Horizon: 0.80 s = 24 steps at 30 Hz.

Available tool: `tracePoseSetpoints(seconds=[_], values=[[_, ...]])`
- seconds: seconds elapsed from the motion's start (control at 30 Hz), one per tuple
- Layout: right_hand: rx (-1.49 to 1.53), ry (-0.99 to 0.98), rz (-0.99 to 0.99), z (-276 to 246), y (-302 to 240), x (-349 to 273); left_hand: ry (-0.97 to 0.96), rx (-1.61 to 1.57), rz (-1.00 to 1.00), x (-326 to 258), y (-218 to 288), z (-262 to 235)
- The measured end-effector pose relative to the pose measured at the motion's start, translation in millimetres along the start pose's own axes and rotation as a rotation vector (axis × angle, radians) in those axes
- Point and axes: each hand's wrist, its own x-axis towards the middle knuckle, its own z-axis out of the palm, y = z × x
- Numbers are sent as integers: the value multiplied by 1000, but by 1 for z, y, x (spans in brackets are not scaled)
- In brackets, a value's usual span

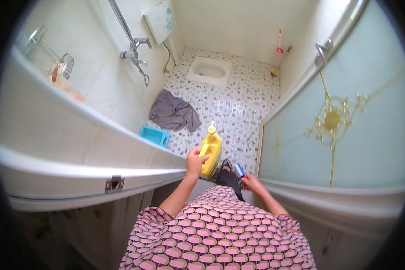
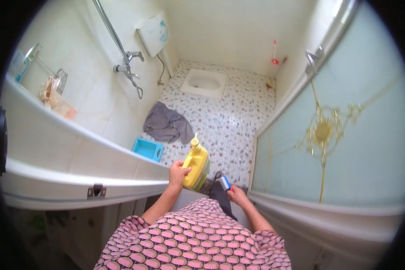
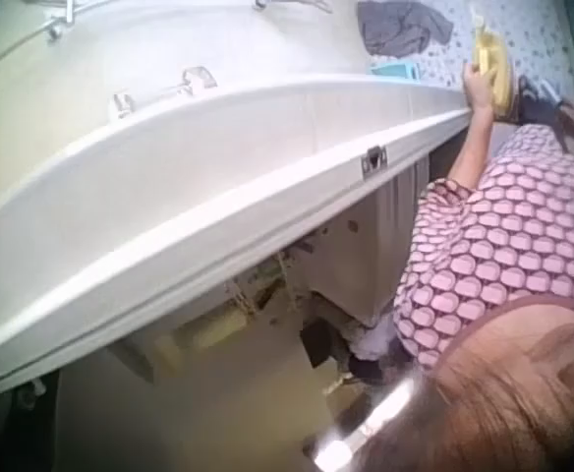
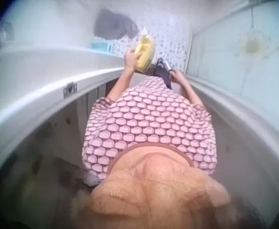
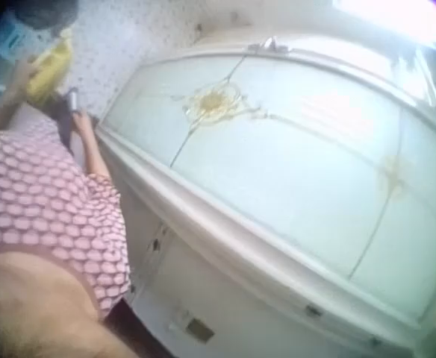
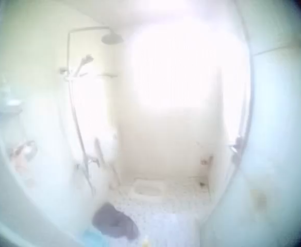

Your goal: The person washes pants on the floor by wetting them with water, applying detergent from a bottle, scrubbing them with a brush, and rubbing them by hand.

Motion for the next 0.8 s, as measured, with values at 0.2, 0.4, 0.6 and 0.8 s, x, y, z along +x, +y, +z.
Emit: tracePoseSetpoints(seconds=[0.2, 0.4, 0.6, 0.8], values=[[54, 30, 72, -66, -35, 84, 155, 127, -267, 127, -39, 19], [45, 120, 31, -120, -42, 130, 410, -41, -305, 198, -51, 11], [45, 33, 332, -145, -74, 175, 633, -111, -309, 261, -79, -11], [101, 12, 478, -164, -129, 272, 777, -161, -455, 292, -116, -42]])
